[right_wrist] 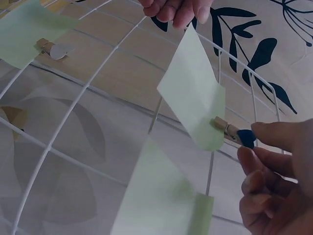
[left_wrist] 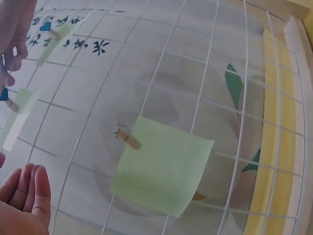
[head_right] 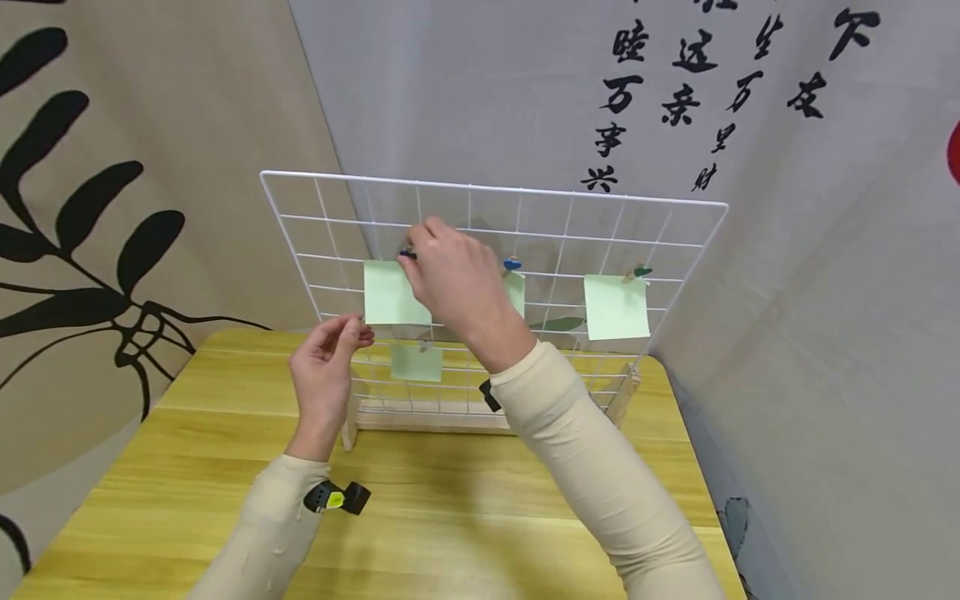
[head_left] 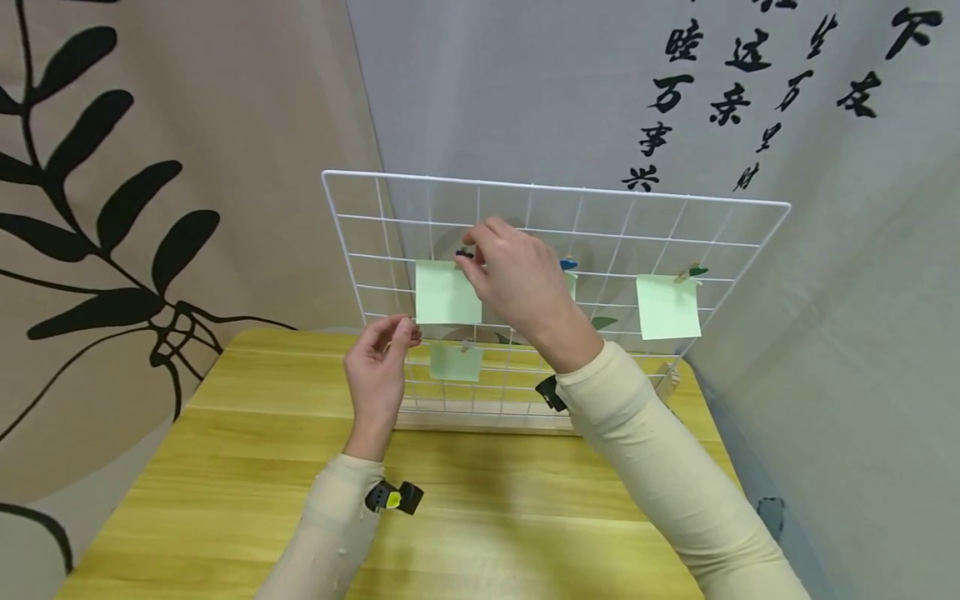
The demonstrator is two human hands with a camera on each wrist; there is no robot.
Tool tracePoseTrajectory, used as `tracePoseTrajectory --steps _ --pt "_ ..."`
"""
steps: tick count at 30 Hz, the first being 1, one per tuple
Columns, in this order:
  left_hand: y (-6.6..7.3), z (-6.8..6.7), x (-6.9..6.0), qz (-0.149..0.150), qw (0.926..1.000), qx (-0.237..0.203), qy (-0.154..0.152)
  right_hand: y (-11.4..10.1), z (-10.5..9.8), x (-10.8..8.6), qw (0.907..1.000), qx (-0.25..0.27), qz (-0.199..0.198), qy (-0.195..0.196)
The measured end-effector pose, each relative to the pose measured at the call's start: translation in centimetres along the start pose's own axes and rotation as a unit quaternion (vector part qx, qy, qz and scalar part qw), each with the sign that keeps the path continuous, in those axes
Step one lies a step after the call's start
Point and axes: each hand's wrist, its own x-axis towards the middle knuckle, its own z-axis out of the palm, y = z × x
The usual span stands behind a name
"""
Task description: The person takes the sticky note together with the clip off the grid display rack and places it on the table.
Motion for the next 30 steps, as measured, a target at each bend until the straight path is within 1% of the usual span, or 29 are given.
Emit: tracePoseTrajectory --steps 1,7,11,20,23,25,30 --pt "-0.5 0.0 0.1 0.001 1.0 -0.005 -0.001 0.0 0.0 -0.1 1.0 -0.004 -0.002 0.004" --pt "-0.5 0.4 0.1 -0.007 0.9998 -0.015 -0.009 0.1 0.4 -0.2 0.9988 -0.041 -0.016 0.022" --pt "-0.5 0.5 0.1 -0.012 0.9998 -0.015 -0.011 0.2 0.4 -0.2 0.9985 -0.051 -0.012 0.018" --pt "-0.5 0.9 0.2 -0.018 0.9997 -0.009 -0.013 0.3 0.1 -0.2 0.9986 -0.051 -0.009 0.011" --pt "-0.5 1.1 0.5 -0.018 0.9996 -0.019 -0.008 0.3 0.0 -0.1 0.9985 -0.054 -0.007 0.01" --pt "-0.5 1.1 0.6 -0.02 0.9994 -0.026 -0.01 0.4 -0.1 0.0 0.9983 -0.057 -0.004 0.01" --pt "-0.4 1.0 0.6 -0.017 0.9997 -0.018 -0.01 0.2 0.0 0.3 0.9981 -0.061 -0.005 -0.001"
